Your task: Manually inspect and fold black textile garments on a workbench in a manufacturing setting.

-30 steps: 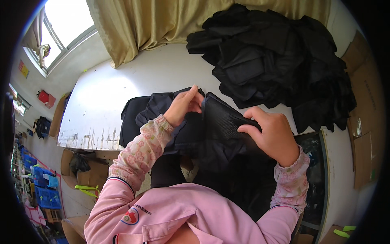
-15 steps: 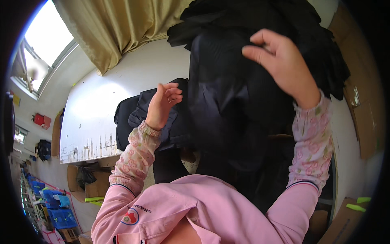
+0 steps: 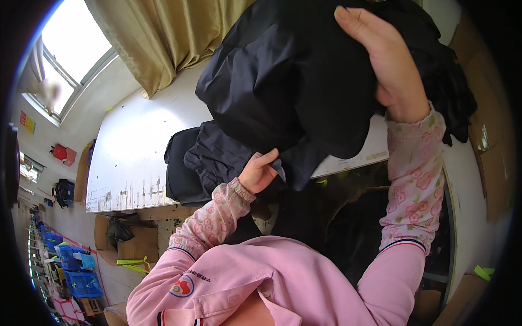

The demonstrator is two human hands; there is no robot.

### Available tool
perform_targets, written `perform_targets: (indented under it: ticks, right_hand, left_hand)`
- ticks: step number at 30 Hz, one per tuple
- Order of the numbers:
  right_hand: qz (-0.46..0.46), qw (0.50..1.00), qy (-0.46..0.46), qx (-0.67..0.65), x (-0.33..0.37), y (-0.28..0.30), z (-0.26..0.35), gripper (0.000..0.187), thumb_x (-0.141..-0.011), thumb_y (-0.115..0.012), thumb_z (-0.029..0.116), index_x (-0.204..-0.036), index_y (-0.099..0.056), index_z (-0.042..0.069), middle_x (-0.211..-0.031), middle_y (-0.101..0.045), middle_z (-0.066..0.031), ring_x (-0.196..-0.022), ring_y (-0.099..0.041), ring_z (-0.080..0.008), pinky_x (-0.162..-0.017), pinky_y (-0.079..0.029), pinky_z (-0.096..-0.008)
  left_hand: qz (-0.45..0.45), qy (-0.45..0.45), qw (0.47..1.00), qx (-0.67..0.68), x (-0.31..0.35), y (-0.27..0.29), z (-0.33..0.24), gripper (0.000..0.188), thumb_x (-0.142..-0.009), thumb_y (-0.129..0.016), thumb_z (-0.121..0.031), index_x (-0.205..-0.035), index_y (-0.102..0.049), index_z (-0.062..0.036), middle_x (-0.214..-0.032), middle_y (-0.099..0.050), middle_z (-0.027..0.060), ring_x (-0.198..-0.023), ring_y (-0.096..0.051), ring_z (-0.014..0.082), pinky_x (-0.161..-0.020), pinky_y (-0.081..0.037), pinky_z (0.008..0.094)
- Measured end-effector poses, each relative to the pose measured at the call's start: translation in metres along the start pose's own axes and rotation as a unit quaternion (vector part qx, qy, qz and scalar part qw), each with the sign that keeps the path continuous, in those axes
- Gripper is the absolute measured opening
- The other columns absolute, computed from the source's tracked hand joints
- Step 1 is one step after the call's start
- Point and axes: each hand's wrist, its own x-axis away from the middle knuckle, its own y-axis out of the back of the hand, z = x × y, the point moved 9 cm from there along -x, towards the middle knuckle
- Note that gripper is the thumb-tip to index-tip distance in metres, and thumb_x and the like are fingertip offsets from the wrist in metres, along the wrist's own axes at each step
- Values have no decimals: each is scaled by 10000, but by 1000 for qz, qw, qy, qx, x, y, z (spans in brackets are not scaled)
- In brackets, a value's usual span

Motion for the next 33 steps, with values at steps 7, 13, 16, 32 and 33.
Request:
perform_targets:
  ticks: [7, 13, 16, 32, 33]
  right_hand:
    - [-47, 934, 20, 353, 9, 25, -149, 216, -910, -627, 216, -932, -565, 10, -783, -622, -76, -716, -589, -136, -622, -438, -276]
    - [-76, 857, -22, 509, 56, 103, -268, 260, -870, -640, 218, -979, -518, 16, -845, -629, -242, -817, -621, -417, -689, -480, -454]
    - [-148, 851, -42, 502, 69, 166, -268, 312, -838, -683, 256, -940, -550, -8, -862, -640, -237, -849, -619, -421, -713, -486, -440]
    - [193, 976, -14, -96, -19, -124, 27, 349, -899, -626, 212, -1139, -550, -30, -927, -668, -87, -703, -664, -120, -631, -550, -242]
    - [141, 987, -7, -77, -39, -132, 22, 511, -740, -797, 166, -1120, -532, -50, -844, -651, -125, -647, -664, -187, -555, -552, -269]
  left_hand:
    - [75, 94, 971, 207, -11, -54, 3, 361, -928, -572, -187, -1227, -547, 14, -1239, -585, 137, -1161, -549, 248, -1023, -413, 400]
    - [206, -5, 956, 210, 43, -63, -64, 589, -990, -405, -444, -1357, -424, 16, -1372, -486, 134, -1253, -475, 273, -1059, -379, 408]
    - [158, -104, 968, -163, 56, -38, -133, 540, -1010, -356, -422, -1275, -510, 23, -1266, -570, 132, -1175, -537, 249, -1020, -405, 361]
    - [-197, 69, 975, -70, -20, 108, -66, 171, -949, -541, -192, -1036, -600, -58, -938, -661, 52, -835, -657, 183, -775, -548, 324]
    - [-184, 92, 976, -70, -18, 86, -29, 175, -947, -541, -191, -1040, -597, -54, -942, -658, 57, -834, -652, 184, -777, -545, 320]
